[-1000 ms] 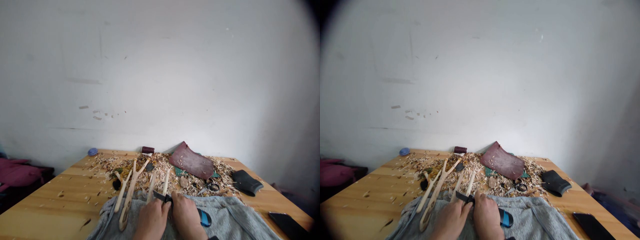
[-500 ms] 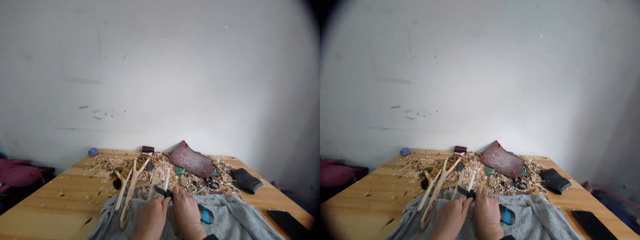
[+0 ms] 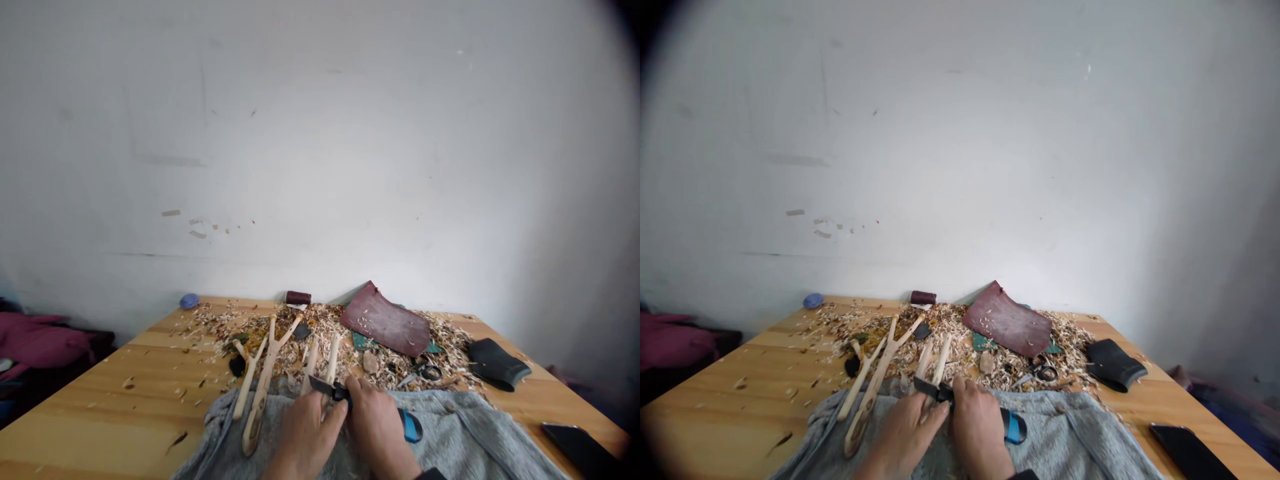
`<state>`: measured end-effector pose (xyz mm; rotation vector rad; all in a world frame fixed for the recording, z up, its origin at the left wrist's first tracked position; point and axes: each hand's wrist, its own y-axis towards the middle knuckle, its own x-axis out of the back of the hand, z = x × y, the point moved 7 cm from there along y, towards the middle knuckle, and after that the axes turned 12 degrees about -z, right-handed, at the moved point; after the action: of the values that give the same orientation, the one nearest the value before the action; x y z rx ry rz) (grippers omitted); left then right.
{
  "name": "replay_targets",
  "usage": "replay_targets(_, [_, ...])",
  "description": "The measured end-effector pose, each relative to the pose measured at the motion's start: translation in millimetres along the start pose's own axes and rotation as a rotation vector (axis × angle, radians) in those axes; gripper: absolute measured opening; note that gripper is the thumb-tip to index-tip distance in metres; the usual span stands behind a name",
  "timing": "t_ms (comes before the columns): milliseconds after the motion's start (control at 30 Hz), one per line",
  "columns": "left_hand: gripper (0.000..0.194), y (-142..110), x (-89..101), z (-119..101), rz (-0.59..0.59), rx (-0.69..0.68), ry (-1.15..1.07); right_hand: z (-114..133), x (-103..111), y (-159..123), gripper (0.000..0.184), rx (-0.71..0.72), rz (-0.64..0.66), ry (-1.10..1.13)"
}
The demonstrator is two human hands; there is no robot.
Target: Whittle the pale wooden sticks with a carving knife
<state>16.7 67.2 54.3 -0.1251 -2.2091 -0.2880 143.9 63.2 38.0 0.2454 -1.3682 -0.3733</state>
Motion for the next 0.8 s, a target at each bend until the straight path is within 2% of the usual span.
replay_targets(800, [0.032,6.4,-5.7,5.8,0.0,0.051,0.164,7.7,-0.7,-1.9,0.035,-0.02,0.082,-0.086])
